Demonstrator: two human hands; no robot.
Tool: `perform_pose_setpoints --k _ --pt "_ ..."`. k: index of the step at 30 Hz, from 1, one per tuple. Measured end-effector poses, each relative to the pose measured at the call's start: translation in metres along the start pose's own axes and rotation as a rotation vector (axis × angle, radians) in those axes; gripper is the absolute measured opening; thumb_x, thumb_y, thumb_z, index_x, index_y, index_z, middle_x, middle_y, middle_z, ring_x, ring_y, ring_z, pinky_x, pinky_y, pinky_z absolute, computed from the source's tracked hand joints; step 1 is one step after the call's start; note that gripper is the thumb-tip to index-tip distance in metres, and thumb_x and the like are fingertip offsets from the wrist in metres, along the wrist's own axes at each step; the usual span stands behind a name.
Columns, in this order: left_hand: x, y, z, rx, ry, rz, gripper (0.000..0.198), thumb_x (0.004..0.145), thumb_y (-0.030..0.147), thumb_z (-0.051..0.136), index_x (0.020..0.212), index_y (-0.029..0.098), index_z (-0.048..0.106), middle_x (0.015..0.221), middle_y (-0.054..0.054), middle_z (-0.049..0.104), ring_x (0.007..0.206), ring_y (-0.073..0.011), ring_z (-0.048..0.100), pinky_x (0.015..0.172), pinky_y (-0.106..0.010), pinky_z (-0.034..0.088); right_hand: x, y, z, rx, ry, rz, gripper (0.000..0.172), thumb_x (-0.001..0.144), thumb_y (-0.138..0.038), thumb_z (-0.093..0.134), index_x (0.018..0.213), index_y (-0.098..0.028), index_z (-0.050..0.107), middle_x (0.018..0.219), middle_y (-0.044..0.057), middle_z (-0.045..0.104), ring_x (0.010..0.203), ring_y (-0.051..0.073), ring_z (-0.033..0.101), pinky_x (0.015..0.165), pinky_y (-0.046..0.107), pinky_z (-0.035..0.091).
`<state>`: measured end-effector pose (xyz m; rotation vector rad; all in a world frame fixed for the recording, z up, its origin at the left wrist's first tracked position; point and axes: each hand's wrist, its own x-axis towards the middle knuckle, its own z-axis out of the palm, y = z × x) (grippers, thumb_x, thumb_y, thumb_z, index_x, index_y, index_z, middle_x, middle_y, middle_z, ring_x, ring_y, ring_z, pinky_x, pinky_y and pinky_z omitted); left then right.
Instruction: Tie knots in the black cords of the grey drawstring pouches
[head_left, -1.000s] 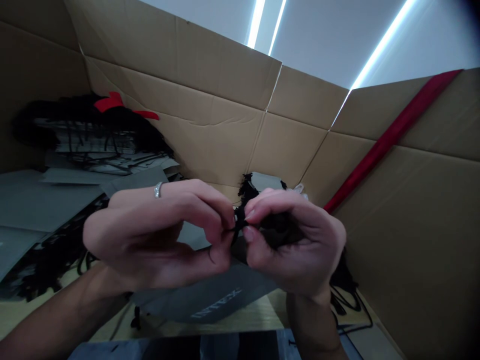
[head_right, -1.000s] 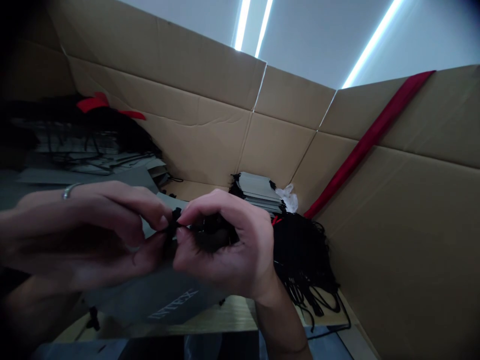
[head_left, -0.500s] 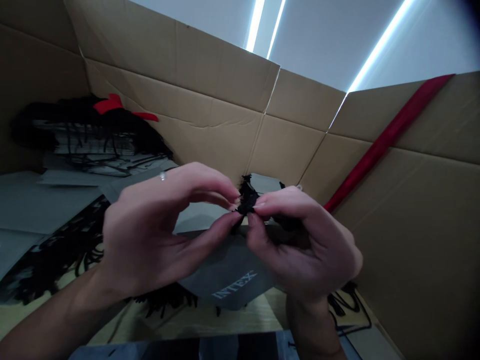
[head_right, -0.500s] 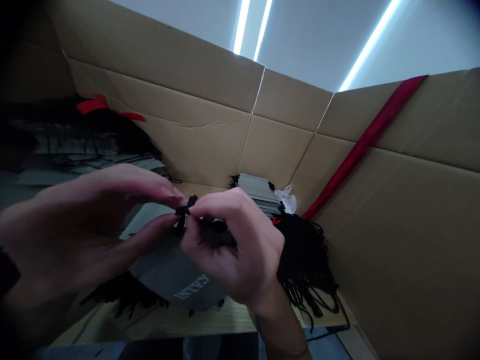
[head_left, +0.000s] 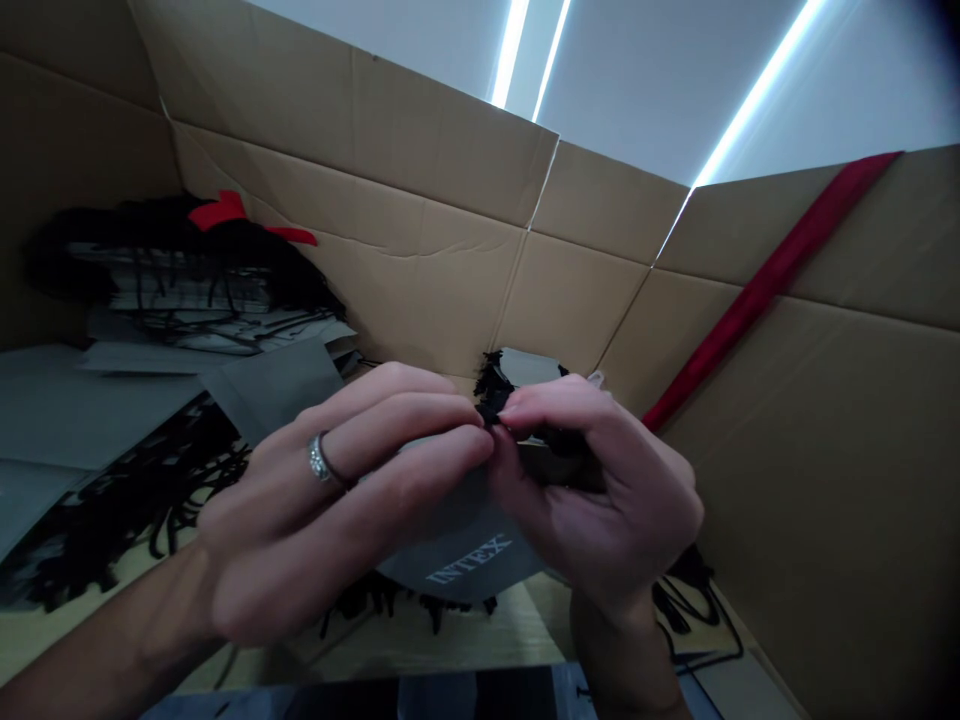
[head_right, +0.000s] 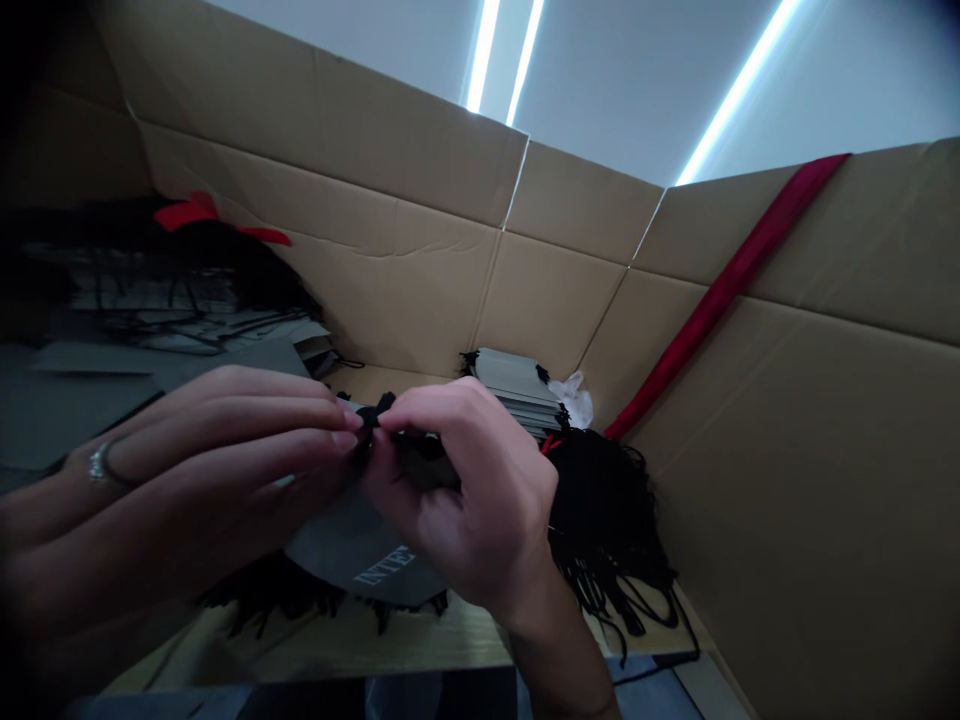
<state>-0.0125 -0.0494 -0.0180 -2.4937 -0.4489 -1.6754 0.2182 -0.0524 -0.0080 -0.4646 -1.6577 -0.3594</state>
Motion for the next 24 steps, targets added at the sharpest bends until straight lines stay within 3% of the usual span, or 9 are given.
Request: perform_pose_setpoints --k 10,17,21,22,24 --pt "0.002 0.000 -0.003 -0.091 -0.033 -0.045 0.047 0.103 0.006 0.089 0.141 0.033 0.089 0.144 -0.006 0.090 0.127 -0.0360 0.092 0.120 -0.051 0.079 0.001 0.001 0.001 -0.048 -0.015 -0.014 0.021 0.097 -0.006 0.087 0.109 -0.023 0.083 0.096 0.001 0.088 0.085 0.019 0.085 0.079 0.031 0.075" --pt "-0.005 -0.003 0.001 0.024 0.019 -0.031 0.044 0.103 0.016 0.092 0.143 0.034 0.086 0.138 -0.006 0.092 0.122 -0.0394 0.092 0.111 -0.057 0.083 -0.002 0.001 0.005 -0.022 0.013 -0.006 0.021 0.097 -0.007 0.088 0.109 -0.023 0.083 0.095 0.001 0.088 0.085 0.019 0.085 0.079 0.032 0.076" --pt "-0.002 -0.016 0.004 -0.013 0.010 0.046 0.034 0.105 0.022 0.092 0.135 0.034 0.085 0.132 -0.003 0.092 0.113 -0.0292 0.092 0.106 -0.043 0.084 -0.003 -0.001 0.007 -0.008 0.043 0.011 0.023 0.096 -0.006 0.088 0.110 -0.024 0.084 0.096 0.001 0.089 0.084 0.019 0.085 0.078 0.031 0.076" --pt "-0.001 -0.018 0.006 -0.040 -0.025 0.028 0.030 0.105 0.022 0.092 0.132 0.033 0.084 0.130 -0.002 0.092 0.109 -0.0257 0.092 0.103 -0.040 0.083 -0.003 -0.002 0.008 -0.003 0.050 0.017 0.023 0.096 -0.006 0.088 0.109 -0.024 0.085 0.096 0.001 0.089 0.084 0.019 0.085 0.078 0.031 0.076" --pt "0.003 -0.020 0.010 -0.087 0.020 -0.089 0.013 0.107 0.026 0.089 0.116 0.032 0.083 0.117 0.000 0.091 0.099 -0.0221 0.088 0.094 -0.038 0.082 -0.002 -0.003 0.008 0.013 0.056 0.034 0.023 0.095 -0.006 0.088 0.108 -0.024 0.085 0.096 0.001 0.089 0.084 0.019 0.085 0.077 0.032 0.077"
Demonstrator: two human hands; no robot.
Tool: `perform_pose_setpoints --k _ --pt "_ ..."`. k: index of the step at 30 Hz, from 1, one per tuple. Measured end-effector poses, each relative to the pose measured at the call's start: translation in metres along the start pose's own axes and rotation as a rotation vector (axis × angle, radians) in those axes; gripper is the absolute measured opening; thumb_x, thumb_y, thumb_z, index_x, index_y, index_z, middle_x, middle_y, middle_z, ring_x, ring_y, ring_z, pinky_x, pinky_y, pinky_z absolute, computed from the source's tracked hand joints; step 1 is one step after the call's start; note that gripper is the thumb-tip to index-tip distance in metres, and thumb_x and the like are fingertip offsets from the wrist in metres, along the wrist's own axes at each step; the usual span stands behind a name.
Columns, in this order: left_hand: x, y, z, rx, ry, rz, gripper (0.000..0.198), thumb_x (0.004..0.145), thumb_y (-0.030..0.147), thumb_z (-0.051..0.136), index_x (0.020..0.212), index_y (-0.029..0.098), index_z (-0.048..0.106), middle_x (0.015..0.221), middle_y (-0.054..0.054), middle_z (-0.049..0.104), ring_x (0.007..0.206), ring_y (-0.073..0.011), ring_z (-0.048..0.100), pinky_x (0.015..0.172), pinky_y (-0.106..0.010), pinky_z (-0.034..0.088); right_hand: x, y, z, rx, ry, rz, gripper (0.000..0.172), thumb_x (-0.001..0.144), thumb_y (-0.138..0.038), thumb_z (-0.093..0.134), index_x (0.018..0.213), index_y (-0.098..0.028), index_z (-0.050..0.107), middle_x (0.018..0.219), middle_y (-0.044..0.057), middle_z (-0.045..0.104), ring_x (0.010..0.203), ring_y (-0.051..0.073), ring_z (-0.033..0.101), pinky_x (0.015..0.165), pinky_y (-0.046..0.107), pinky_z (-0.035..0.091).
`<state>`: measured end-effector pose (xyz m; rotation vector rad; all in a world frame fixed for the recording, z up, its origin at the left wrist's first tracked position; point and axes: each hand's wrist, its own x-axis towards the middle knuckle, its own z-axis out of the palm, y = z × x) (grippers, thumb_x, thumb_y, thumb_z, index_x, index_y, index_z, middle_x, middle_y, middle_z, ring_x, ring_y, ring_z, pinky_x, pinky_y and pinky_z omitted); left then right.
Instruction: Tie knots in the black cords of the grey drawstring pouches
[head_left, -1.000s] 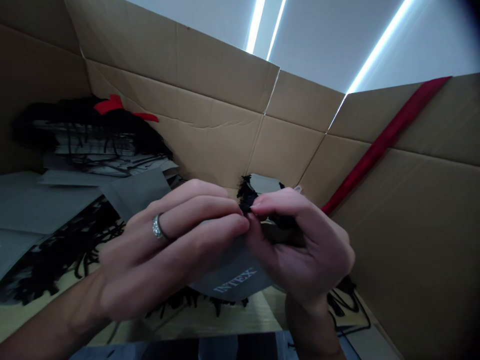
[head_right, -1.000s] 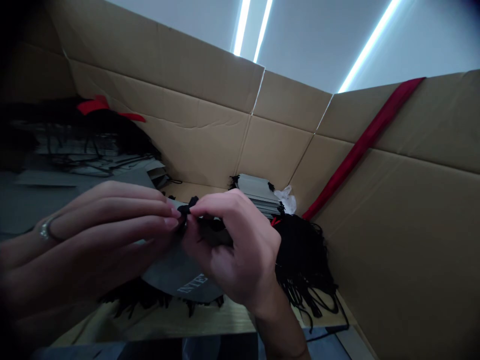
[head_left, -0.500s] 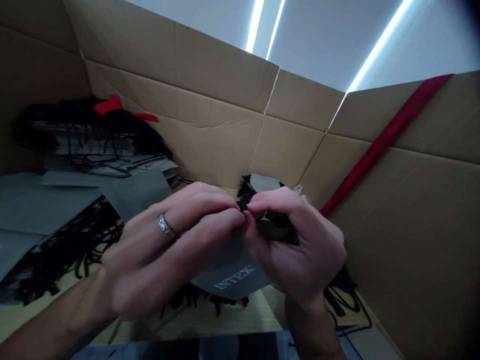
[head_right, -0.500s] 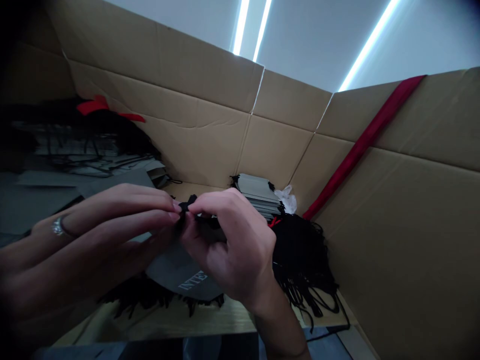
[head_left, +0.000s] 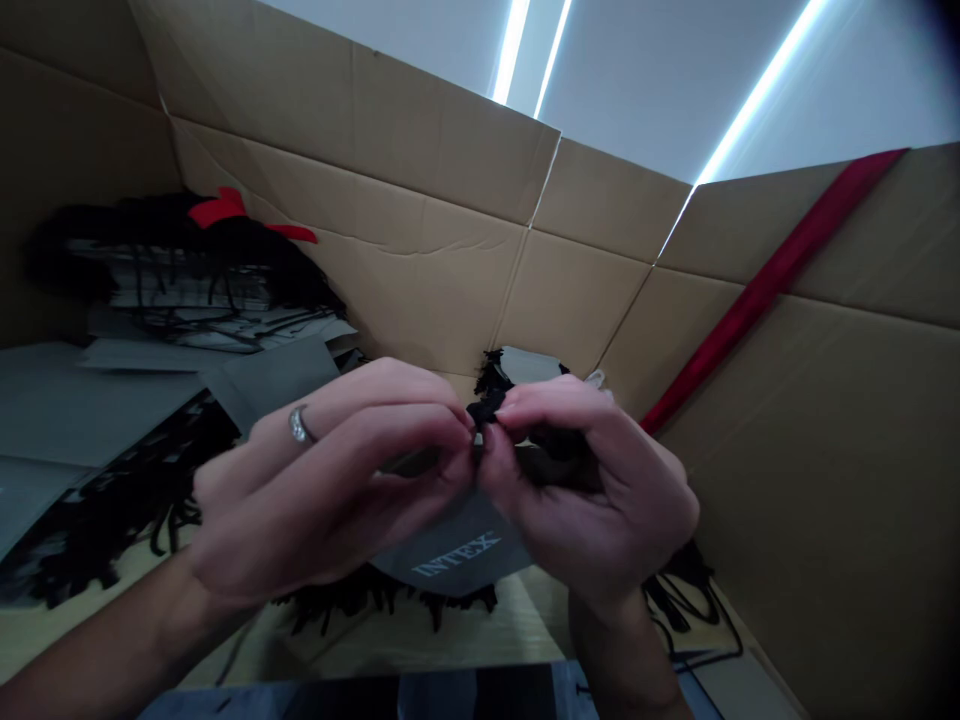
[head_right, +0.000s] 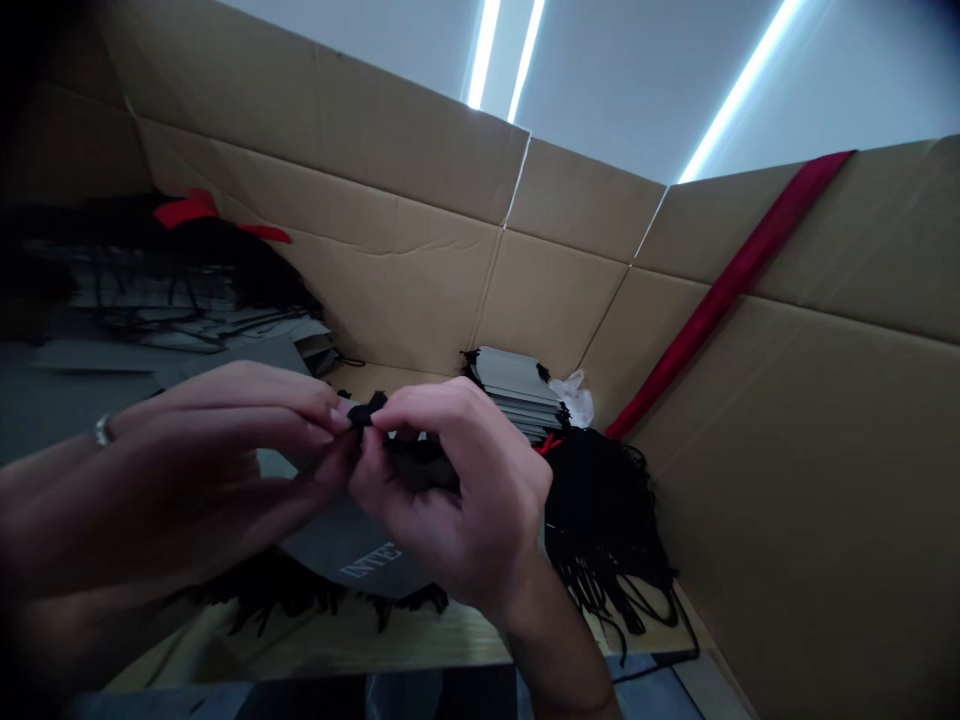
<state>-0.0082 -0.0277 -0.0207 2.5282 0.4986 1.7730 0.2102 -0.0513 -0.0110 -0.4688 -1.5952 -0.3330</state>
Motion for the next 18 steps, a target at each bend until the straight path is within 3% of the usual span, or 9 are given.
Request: perform_pose_setpoints --k 2,5,8,12,13,15,18 --pt "0.004 0.001 0.005 -0.044 0.032 -0.051 0.008 0.108 0.028 0.088 0.109 0.032 0.081 0.109 0.001 0.089 0.093 -0.0200 0.085 0.086 -0.035 0.079 0.001 -0.001 0.000 0.019 -0.001 0.026 0.023 0.094 -0.007 0.087 0.108 -0.026 0.085 0.096 0.001 0.090 0.083 0.021 0.086 0.074 0.034 0.077" --pt "0.011 0.003 0.013 -0.109 0.083 0.017 0.021 0.102 0.021 0.091 0.114 0.033 0.078 0.105 0.004 0.087 0.092 -0.0174 0.084 0.079 -0.032 0.074 0.002 0.000 0.000 0.041 0.012 0.040 0.025 0.093 -0.006 0.086 0.107 -0.027 0.087 0.095 0.001 0.090 0.080 0.022 0.086 0.069 0.035 0.077" --pt "0.019 0.003 0.018 -0.170 0.151 -0.023 0.028 0.097 0.019 0.094 0.116 0.030 0.078 0.109 0.002 0.086 0.099 -0.0186 0.084 0.086 -0.033 0.072 0.002 0.003 0.000 0.046 0.037 0.012 0.026 0.092 -0.004 0.086 0.108 -0.024 0.087 0.095 0.002 0.089 0.079 0.021 0.085 0.070 0.034 0.075" --pt "0.025 0.003 0.013 -0.326 -0.119 -0.184 0.003 0.111 0.022 0.083 0.110 0.024 0.082 0.097 0.002 0.087 0.084 -0.0145 0.082 0.075 -0.023 0.066 0.003 0.006 -0.001 0.017 0.046 -0.034 0.028 0.091 0.001 0.086 0.108 -0.021 0.086 0.096 0.003 0.088 0.081 0.020 0.083 0.075 0.034 0.074" --pt "0.026 0.002 0.011 -0.338 -0.167 -0.193 0.007 0.113 0.021 0.080 0.107 0.023 0.082 0.092 0.003 0.085 0.078 -0.0127 0.079 0.071 -0.021 0.063 0.003 0.005 -0.002 0.020 0.037 -0.043 0.028 0.091 0.001 0.086 0.108 -0.021 0.086 0.095 0.003 0.087 0.082 0.020 0.083 0.076 0.035 0.074" --pt "0.025 0.001 0.007 -0.301 -0.176 -0.178 0.010 0.114 0.019 0.078 0.105 0.022 0.081 0.089 0.004 0.083 0.074 -0.0106 0.074 0.069 -0.019 0.059 0.004 0.000 -0.008 0.049 -0.018 -0.011 0.029 0.091 0.001 0.086 0.108 -0.022 0.085 0.097 0.003 0.087 0.085 0.021 0.083 0.078 0.037 0.073" --pt "0.022 0.000 0.004 -0.220 -0.164 -0.129 0.009 0.116 0.019 0.074 0.114 0.024 0.081 0.098 0.002 0.086 0.080 -0.0124 0.077 0.071 -0.021 0.059 0.006 -0.007 -0.022 0.140 -0.149 0.212 0.030 0.092 -0.005 0.093 0.114 -0.024 0.085 0.102 0.002 0.087 0.086 0.020 0.080 0.074 0.034 0.069"
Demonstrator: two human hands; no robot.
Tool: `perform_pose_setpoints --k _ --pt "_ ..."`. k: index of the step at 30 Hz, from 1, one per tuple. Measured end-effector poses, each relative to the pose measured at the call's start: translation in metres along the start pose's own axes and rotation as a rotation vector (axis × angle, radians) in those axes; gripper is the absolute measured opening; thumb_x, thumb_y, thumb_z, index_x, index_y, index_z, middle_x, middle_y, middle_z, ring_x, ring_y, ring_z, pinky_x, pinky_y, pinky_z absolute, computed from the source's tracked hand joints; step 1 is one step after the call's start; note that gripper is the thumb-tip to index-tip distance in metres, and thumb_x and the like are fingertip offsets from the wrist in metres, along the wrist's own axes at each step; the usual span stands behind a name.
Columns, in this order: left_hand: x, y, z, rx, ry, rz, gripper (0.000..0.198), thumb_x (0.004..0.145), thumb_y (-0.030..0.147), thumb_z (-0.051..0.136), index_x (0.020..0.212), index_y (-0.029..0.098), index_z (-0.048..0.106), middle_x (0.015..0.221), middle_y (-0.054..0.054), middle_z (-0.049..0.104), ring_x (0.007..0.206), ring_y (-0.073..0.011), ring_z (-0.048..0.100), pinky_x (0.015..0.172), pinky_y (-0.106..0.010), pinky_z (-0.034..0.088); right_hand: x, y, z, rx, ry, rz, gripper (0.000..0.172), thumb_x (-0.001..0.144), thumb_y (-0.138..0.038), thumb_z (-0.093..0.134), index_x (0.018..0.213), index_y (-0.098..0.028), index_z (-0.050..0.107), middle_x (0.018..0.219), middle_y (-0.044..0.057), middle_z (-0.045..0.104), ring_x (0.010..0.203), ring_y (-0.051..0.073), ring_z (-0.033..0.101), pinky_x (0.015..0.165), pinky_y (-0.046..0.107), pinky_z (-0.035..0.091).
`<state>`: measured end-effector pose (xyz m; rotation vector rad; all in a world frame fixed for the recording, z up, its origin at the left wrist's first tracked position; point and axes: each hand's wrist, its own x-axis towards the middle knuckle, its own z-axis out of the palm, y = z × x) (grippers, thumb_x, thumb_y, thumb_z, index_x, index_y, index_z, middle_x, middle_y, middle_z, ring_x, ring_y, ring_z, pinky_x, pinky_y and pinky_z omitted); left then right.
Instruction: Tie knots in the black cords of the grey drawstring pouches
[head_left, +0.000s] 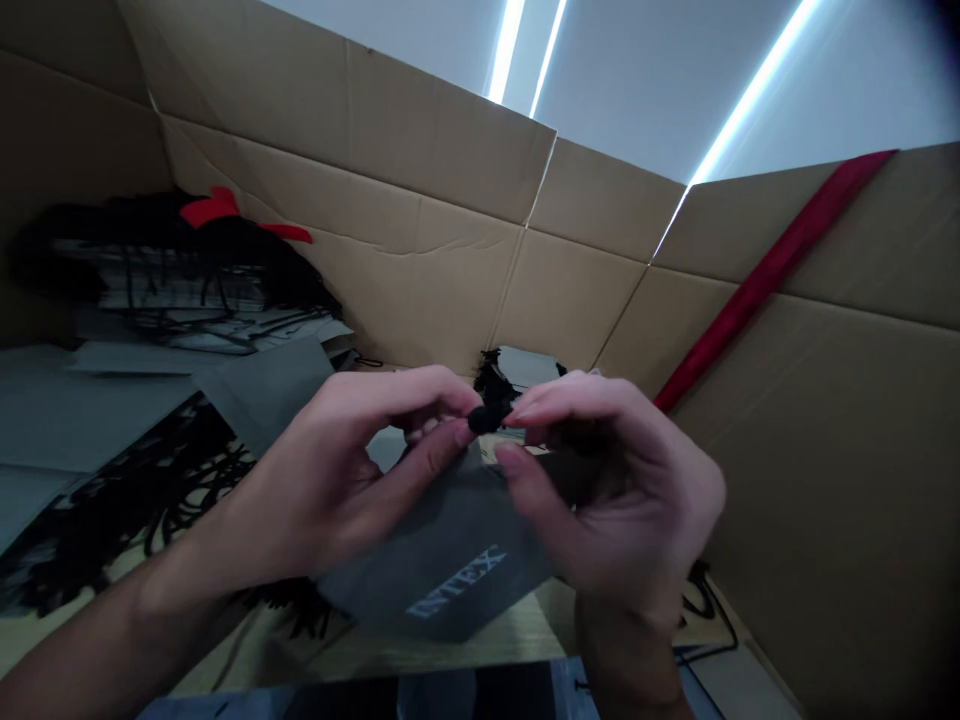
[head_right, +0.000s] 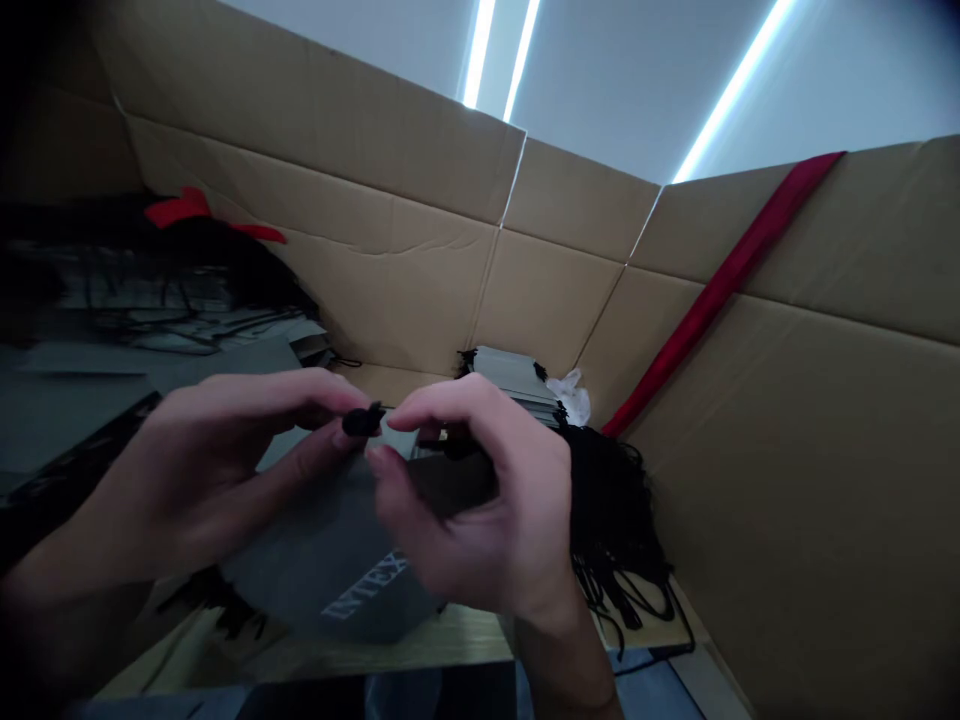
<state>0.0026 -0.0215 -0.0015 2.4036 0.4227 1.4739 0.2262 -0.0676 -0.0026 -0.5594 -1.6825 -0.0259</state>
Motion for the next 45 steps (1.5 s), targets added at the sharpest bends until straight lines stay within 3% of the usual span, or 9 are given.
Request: perform_pose_setpoints --k 3,6,10,14,20,27,34,38,45 --pt "-0.002 0.002 0.001 0.039 -0.016 0.019 0.011 0.118 0.021 0.071 0.119 0.026 0.080 0.101 0.001 0.088 0.083 -0.0143 0.081 0.070 -0.023 0.057 0.000 -0.003 -0.012 0.143 -0.060 0.194 0.046 0.089 -0.009 0.101 0.128 -0.028 0.086 0.104 0.000 0.086 0.082 0.017 0.077 0.070 0.028 0.066" --pt "-0.003 0.005 0.000 0.029 -0.062 0.022 0.013 0.119 0.018 0.069 0.120 0.028 0.079 0.098 0.003 0.086 0.085 -0.0134 0.082 0.069 -0.022 0.056 0.002 0.001 -0.017 0.237 -0.165 0.232 0.054 0.086 -0.005 0.105 0.131 -0.031 0.088 0.105 -0.002 0.086 0.084 0.017 0.080 0.076 0.027 0.069" --pt "-0.004 0.005 0.000 0.013 -0.137 0.031 0.017 0.119 0.016 0.067 0.122 0.030 0.078 0.099 0.005 0.083 0.089 -0.0119 0.082 0.072 -0.021 0.056 0.006 0.009 -0.017 0.267 -0.231 0.221 0.052 0.084 -0.006 0.108 0.126 -0.031 0.090 0.105 -0.002 0.087 0.083 0.017 0.079 0.075 0.029 0.067" --pt "-0.004 0.005 0.000 0.014 -0.150 0.037 0.011 0.121 0.023 0.068 0.121 0.028 0.078 0.097 0.007 0.082 0.078 -0.0079 0.074 0.069 -0.020 0.053 0.008 0.012 -0.017 0.228 -0.283 0.172 0.038 0.084 -0.007 0.106 0.112 -0.028 0.090 0.103 -0.002 0.088 0.080 0.015 0.075 0.071 0.028 0.062" --pt "0.001 0.008 -0.001 0.014 -0.208 0.007 0.020 0.122 0.023 0.062 0.109 0.021 0.077 0.086 0.005 0.075 0.071 -0.0091 0.065 0.064 -0.022 0.049 0.008 0.010 -0.015 0.181 -0.287 0.150 0.024 0.092 -0.008 0.097 0.103 -0.026 0.085 0.097 -0.003 0.089 0.081 0.014 0.081 0.074 0.024 0.066" --pt "0.003 0.006 -0.004 -0.095 -0.188 0.034 0.020 0.118 0.021 0.068 0.101 0.021 0.077 0.079 0.003 0.069 0.067 -0.0112 0.058 0.062 -0.025 0.047 0.009 0.007 -0.008 0.192 -0.203 0.190 0.024 0.086 -0.007 0.100 0.095 -0.024 0.086 0.081 -0.003 0.084 0.060 0.012 0.070 0.053 0.023 0.057" --pt "0.003 0.007 -0.009 -0.053 -0.205 0.012 0.026 0.119 0.021 0.064 0.094 0.022 0.070 0.081 0.002 0.067 0.066 -0.0118 0.056 0.060 -0.026 0.046 0.008 0.005 -0.011 0.369 -0.197 0.326 0.031 0.088 -0.019 0.111 0.112 -0.027 0.093 0.095 0.000 0.089 0.077 0.016 0.080 0.065 0.025 0.063" --pt "0.004 0.006 -0.007 -0.044 -0.202 0.003 0.024 0.121 0.020 0.061 0.100 0.021 0.071 0.081 0.003 0.065 0.068 -0.0100 0.055 0.062 -0.022 0.046 0.010 0.008 -0.018 0.314 -0.200 0.407 0.024 0.088 -0.024 0.112 0.100 -0.027 0.092 0.083 -0.002 0.083 0.063 0.013 0.067 0.056 0.024 0.053" --pt "0.003 0.006 -0.004 0.011 -0.173 0.003 0.019 0.123 0.022 0.060 0.108 0.023 0.071 0.088 0.002 0.073 0.070 -0.0110 0.059 0.064 -0.024 0.048 0.013 0.011 -0.022 0.229 -0.210 0.367 0.018 0.094 -0.022 0.108 0.103 -0.029 0.094 0.090 -0.002 0.088 0.069 0.014 0.073 0.062 0.026 0.058"
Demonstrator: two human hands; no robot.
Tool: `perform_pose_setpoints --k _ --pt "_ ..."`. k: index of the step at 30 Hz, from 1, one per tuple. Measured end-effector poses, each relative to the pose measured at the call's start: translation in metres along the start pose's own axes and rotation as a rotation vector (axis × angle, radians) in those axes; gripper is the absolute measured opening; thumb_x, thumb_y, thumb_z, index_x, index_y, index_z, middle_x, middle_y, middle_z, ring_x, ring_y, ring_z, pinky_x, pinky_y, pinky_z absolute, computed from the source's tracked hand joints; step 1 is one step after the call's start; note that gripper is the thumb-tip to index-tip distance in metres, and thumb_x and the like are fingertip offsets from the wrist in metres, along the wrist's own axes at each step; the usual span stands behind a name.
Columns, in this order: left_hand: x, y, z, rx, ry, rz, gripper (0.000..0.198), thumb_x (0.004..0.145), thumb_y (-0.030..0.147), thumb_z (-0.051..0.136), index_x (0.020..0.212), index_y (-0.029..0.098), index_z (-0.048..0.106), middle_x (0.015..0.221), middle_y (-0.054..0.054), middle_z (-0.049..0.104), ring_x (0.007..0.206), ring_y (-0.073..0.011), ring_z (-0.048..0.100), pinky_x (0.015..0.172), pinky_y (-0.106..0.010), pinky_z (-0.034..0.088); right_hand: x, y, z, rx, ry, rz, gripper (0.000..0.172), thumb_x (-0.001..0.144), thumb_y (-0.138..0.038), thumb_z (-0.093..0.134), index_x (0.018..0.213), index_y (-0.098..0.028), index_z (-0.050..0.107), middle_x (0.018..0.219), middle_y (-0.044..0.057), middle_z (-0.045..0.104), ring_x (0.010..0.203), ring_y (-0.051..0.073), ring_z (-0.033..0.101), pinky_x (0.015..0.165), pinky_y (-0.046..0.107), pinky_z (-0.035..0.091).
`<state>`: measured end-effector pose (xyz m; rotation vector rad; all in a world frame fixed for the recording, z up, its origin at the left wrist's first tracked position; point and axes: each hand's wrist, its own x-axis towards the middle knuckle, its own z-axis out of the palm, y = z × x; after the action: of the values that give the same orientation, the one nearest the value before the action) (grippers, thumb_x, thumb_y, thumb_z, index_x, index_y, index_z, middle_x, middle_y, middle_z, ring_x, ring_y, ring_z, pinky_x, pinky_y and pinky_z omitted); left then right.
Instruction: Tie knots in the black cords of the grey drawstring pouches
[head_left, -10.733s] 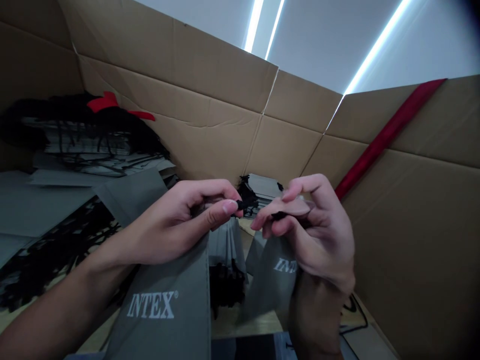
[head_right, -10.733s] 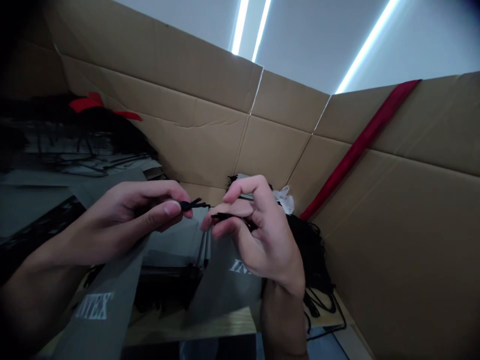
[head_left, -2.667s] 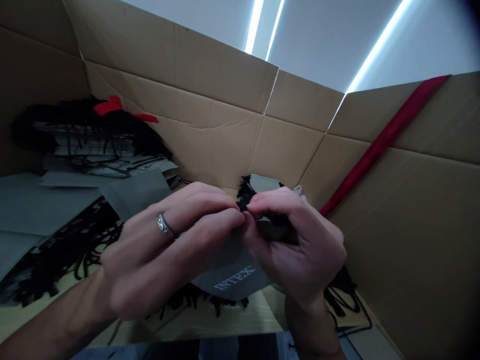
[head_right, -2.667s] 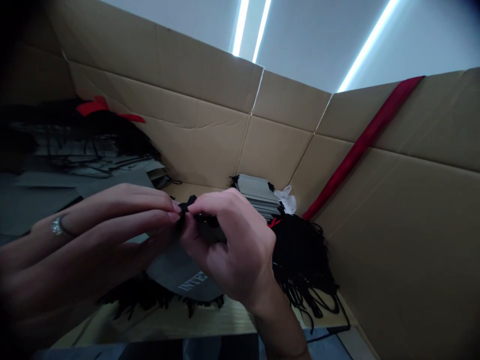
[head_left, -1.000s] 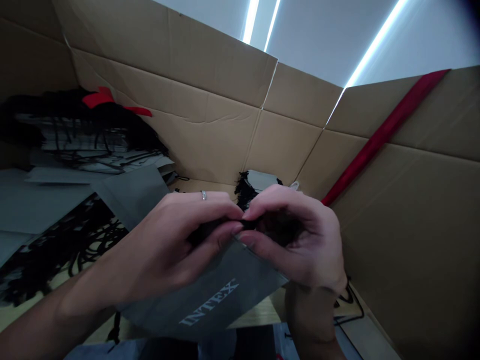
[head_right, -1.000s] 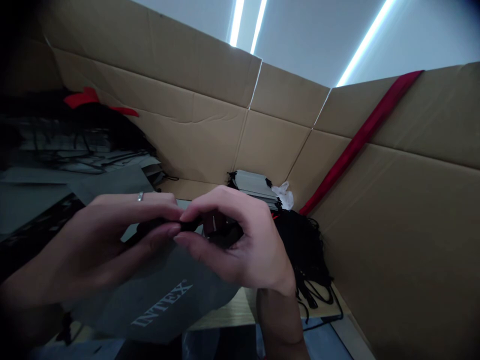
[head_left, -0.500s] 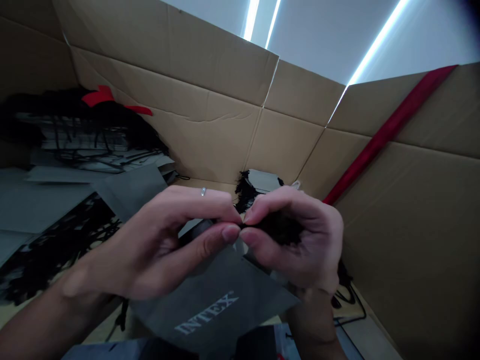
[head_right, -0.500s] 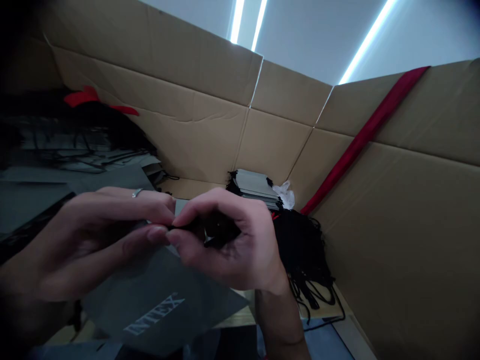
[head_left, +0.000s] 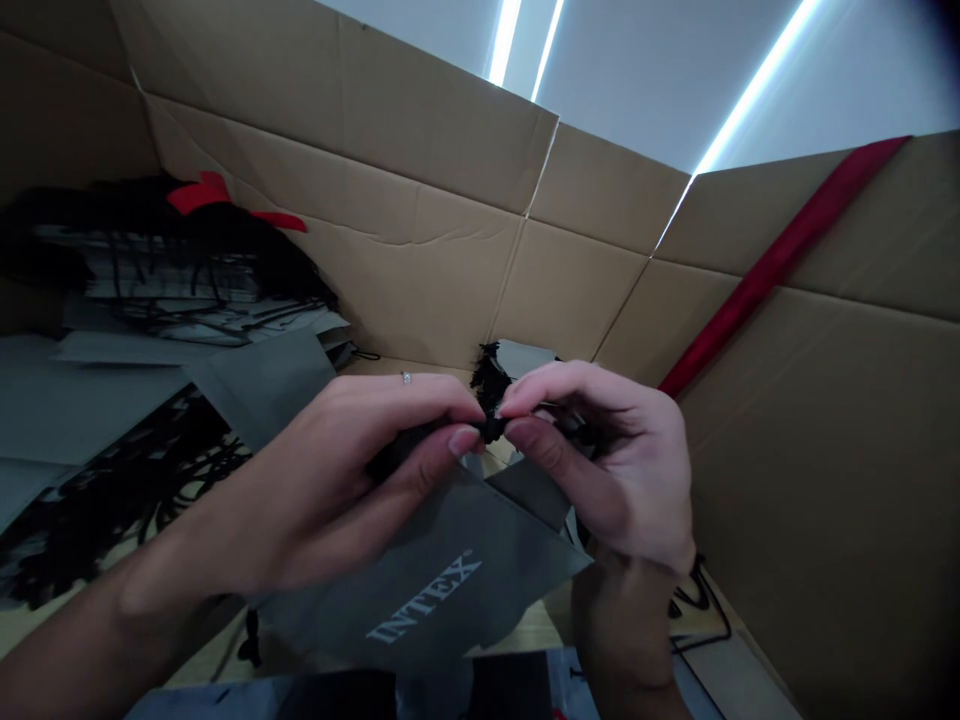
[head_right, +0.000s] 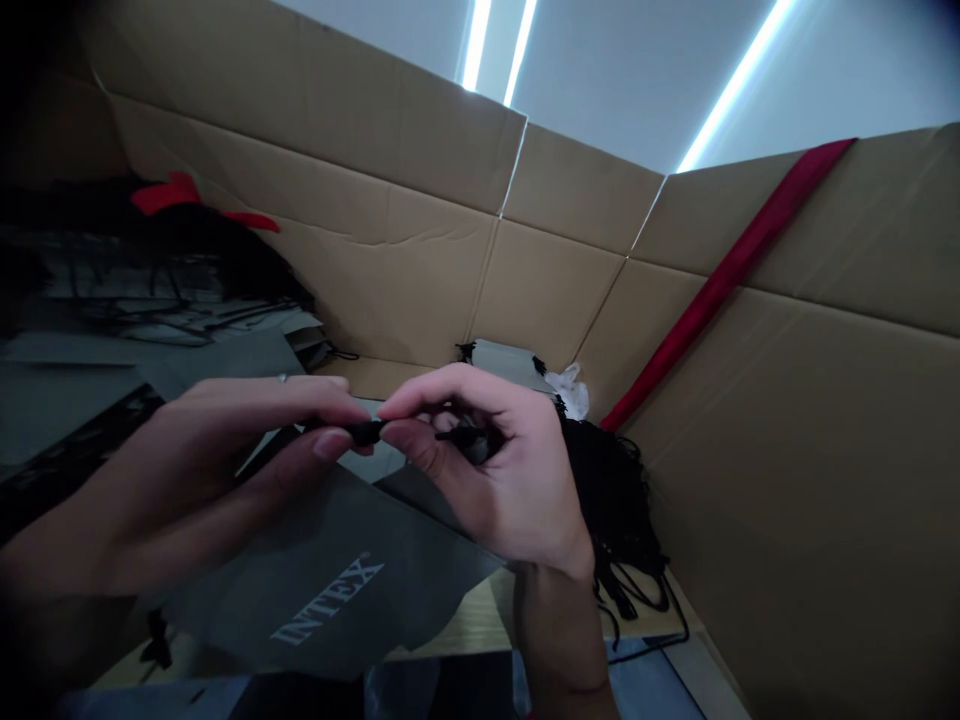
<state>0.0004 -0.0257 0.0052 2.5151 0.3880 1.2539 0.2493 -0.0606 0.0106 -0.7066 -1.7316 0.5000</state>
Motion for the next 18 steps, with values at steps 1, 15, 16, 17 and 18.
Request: perform_pose_setpoints --k 1,15,16,17,18 --pt "0.0000 -0.0004 0.0002 -0.005 0.003 0.009 0.018 0.123 0.022 0.061 0.108 0.023 0.071 0.087 0.002 0.073 0.070 -0.0110 0.059 0.064 -0.024 0.048 -0.0003 -0.0002 0.0003 -0.010 -0.003 -0.013 0.019 0.094 -0.020 0.108 0.105 -0.029 0.094 0.090 -0.002 0.088 0.069 0.014 0.074 0.063 0.026 0.059" --pt "0.0010 0.0018 -0.0059 0.008 0.011 0.035 0.028 0.120 0.020 0.061 0.092 0.023 0.063 0.077 0.002 0.067 0.064 -0.0105 0.052 0.059 -0.026 0.044 -0.0067 -0.0003 0.0020 -0.020 0.034 -0.029 0.027 0.096 -0.009 0.102 0.107 -0.032 0.093 0.094 -0.003 0.088 0.075 0.015 0.077 0.067 0.026 0.062" --pt "0.0008 0.0014 -0.0055 0.003 0.021 0.034 0.026 0.120 0.020 0.062 0.094 0.023 0.064 0.078 0.003 0.068 0.065 -0.0107 0.053 0.060 -0.025 0.045 -0.0058 -0.0007 0.0021 0.005 0.030 -0.027 0.030 0.093 -0.009 0.104 0.111 -0.032 0.094 0.096 -0.002 0.089 0.079 0.016 0.080 0.070 0.025 0.064" --pt "0.0007 0.0011 -0.0050 -0.001 0.029 0.034 0.024 0.120 0.019 0.062 0.096 0.023 0.065 0.079 0.003 0.068 0.066 -0.0108 0.054 0.061 -0.025 0.046 -0.0047 -0.0010 0.0020 0.030 0.025 -0.025 0.033 0.092 -0.009 0.105 0.114 -0.031 0.094 0.099 -0.002 0.089 0.082 0.016 0.081 0.073 0.025 0.065" --pt "0.0009 0.0008 -0.0046 -0.004 0.035 0.035 0.023 0.120 0.018 0.062 0.097 0.023 0.066 0.080 0.003 0.067 0.067 -0.0105 0.054 0.062 -0.024 0.046 -0.0036 -0.0014 0.0019 0.050 0.017 -0.017 0.035 0.091 -0.010 0.107 0.117 -0.030 0.094 0.099 -0.001 0.089 0.084 0.016 0.082 0.073 0.024 0.066"
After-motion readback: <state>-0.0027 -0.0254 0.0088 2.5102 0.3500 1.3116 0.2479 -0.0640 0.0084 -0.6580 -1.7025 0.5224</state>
